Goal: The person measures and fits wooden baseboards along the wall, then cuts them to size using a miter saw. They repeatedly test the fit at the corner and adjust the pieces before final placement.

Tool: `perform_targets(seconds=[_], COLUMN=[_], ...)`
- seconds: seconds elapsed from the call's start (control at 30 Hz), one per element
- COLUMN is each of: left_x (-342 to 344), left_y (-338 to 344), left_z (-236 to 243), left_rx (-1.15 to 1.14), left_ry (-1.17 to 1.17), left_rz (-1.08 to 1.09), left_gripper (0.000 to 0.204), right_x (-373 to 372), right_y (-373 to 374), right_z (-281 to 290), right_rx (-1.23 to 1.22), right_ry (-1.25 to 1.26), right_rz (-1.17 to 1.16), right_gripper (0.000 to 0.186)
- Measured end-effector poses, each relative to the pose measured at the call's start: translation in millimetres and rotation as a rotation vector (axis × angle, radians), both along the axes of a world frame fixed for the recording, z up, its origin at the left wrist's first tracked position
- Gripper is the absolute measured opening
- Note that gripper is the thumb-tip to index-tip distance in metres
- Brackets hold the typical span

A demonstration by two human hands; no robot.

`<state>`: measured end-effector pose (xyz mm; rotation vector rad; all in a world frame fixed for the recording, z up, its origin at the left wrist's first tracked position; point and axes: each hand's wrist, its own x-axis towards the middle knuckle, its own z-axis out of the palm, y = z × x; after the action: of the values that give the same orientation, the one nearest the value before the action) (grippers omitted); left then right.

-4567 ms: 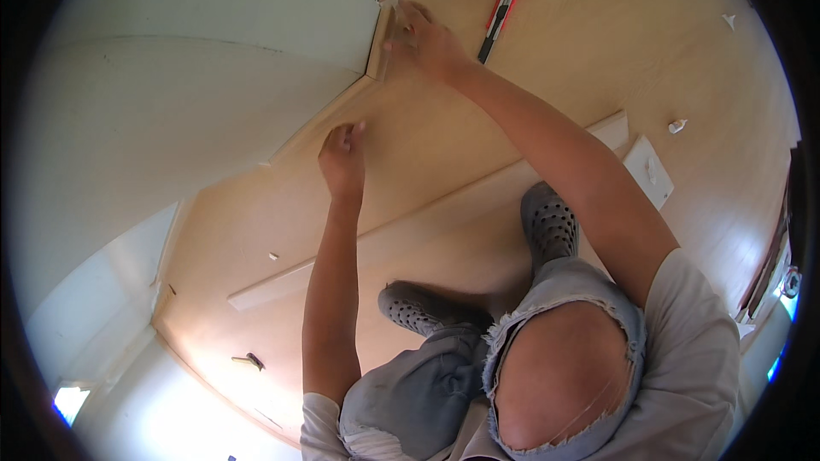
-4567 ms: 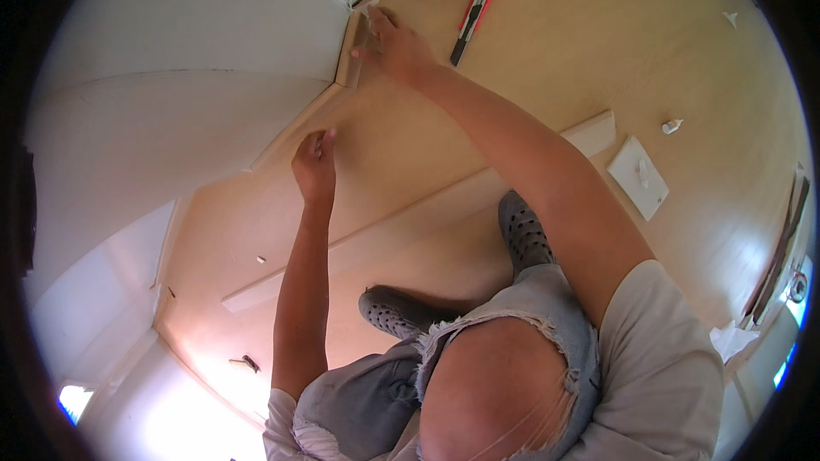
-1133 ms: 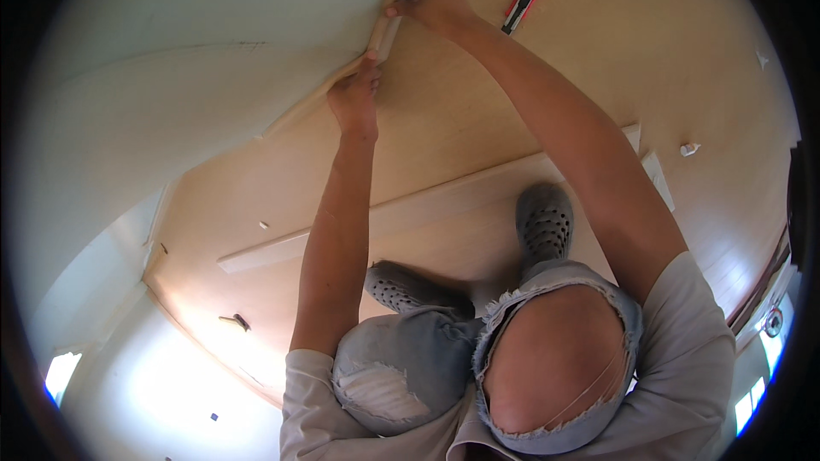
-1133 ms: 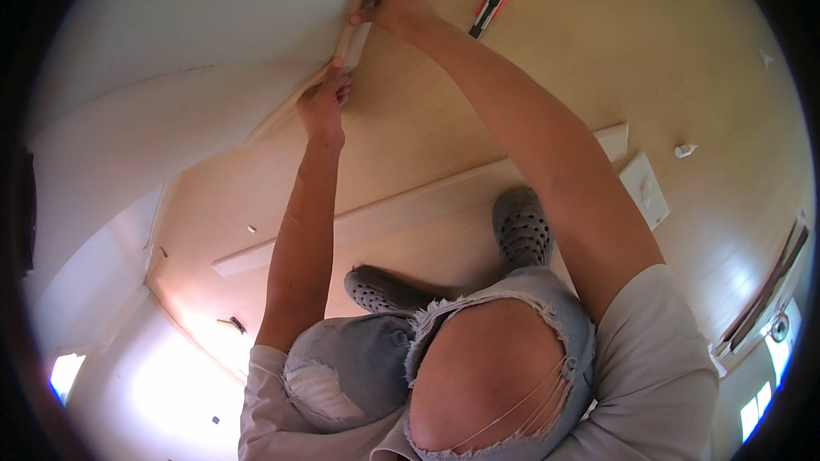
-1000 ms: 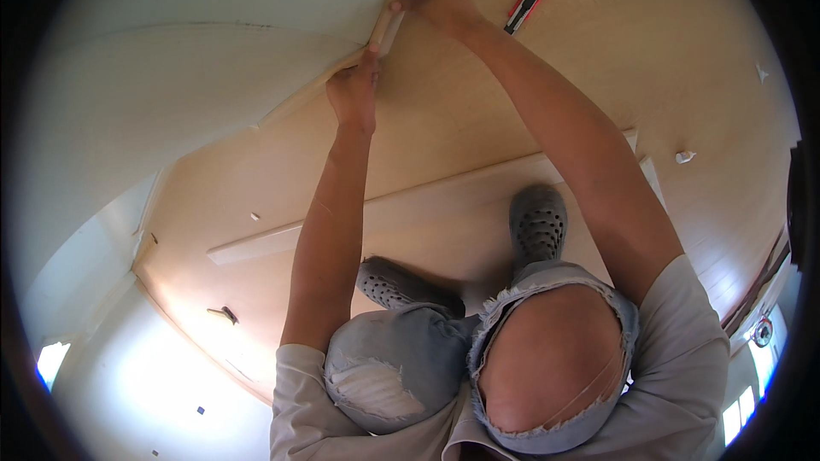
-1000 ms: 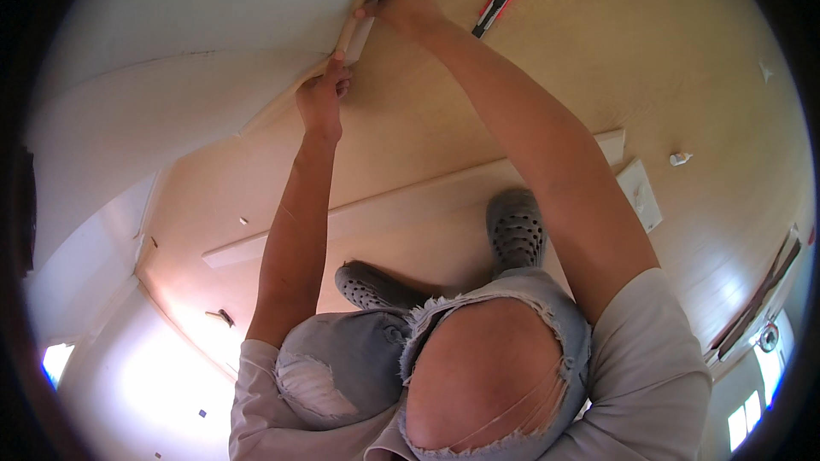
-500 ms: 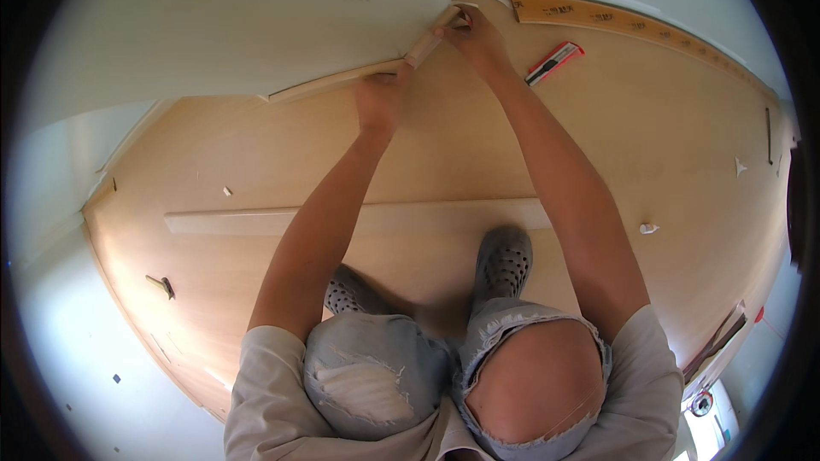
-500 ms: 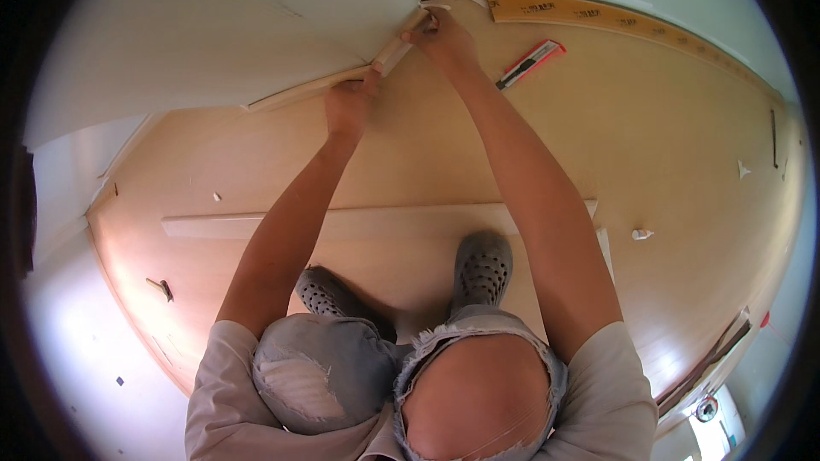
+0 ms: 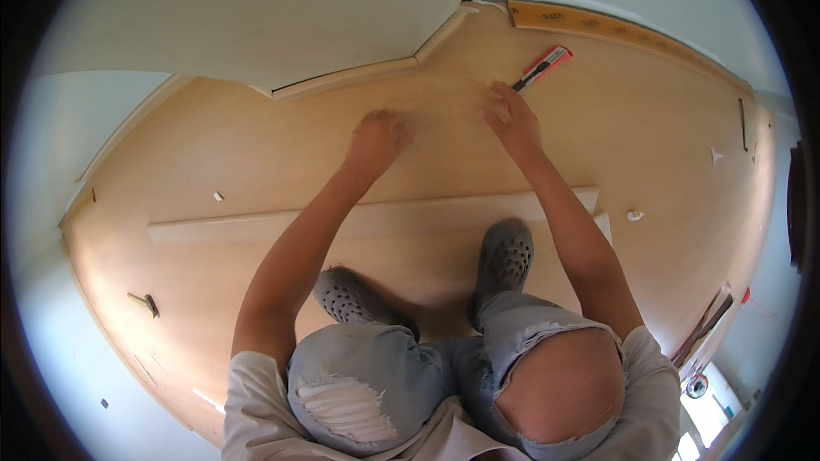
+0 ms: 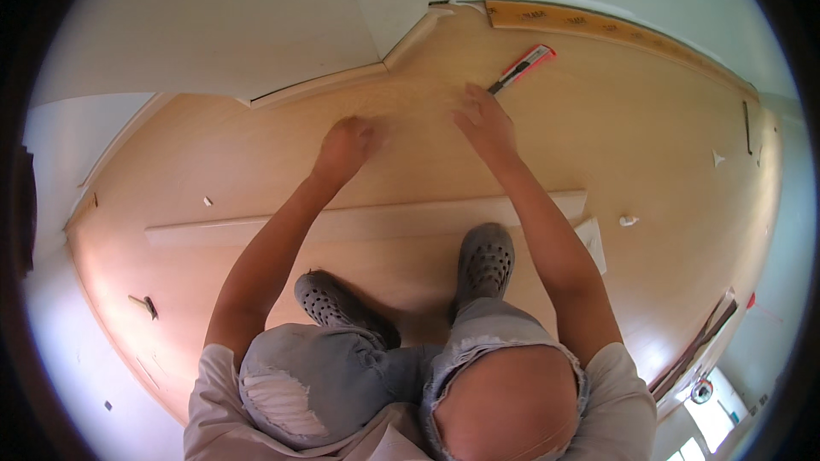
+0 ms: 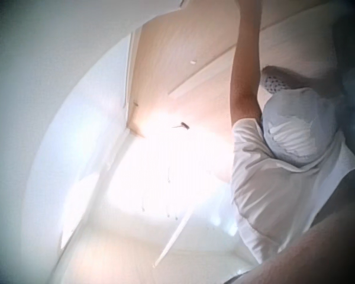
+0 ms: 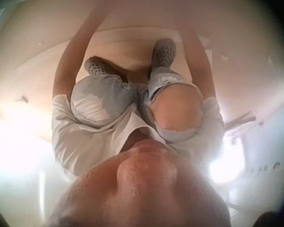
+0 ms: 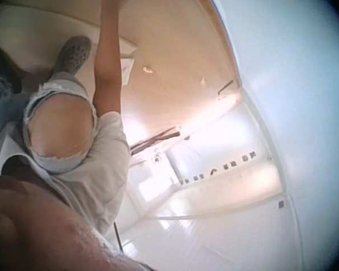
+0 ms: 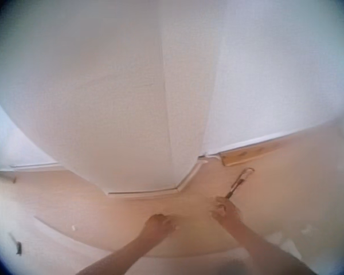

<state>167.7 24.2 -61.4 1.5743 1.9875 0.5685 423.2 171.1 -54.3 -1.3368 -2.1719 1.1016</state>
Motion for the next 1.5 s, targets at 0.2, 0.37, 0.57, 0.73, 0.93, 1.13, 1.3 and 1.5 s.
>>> perform_targets(seconds=[0.2,0.37,0.57,0.73,0.93,1.13,1.3,1.5], left_x=[-12.4,-16.1,-21.6,-24.7,-41.1,-45.2,-37.8,-20.1], left_y=[-122.3,-176.4,-152.6,-168.1,-180.5,-186.1,-187.4,-185.7], left_z=[42.9,23.1,37.8,42.8,46.0,61.1,63.4,90.0], left_rx=[-0.110,-0.130,-0.284,-0.158,-0.250,-0.290,-0.373,-0.473], left_ry=[0.123,0.198,0.177,0.091,0.127,0.144,0.151,0.136], left_rz=[-0.240,-0.206,-0.368,-0.359,-0.295,-0.225,-0.187,-0.108], left_gripper=[0.065,0.061,0.047,0.036,0.028,0.027,0.025,0.023], right_x=[185.8,257.0,291.0,292.2,288.0,307.6,364.3,430.1], right_y=[-83.9,-165.4,-240.4,-238.0,-166.1,-122.2,-126.8,-109.8], right_z=[10.0,47.6,58.1,61.0,55.3,48.1,45.9,30.4], right_rx=[0.072,0.166,0.060,0.056,0.199,0.161,-0.018,-0.115], right_ry=[-0.177,-0.542,-0.651,-0.796,-0.980,-1.022,-1.072,-1.013], right_rz=[-0.300,-0.449,-0.512,-0.446,-0.267,-0.159,-0.304,-0.407], right_gripper=[0.035,0.028,0.033,0.037,0.044,0.033,0.030,0.025])
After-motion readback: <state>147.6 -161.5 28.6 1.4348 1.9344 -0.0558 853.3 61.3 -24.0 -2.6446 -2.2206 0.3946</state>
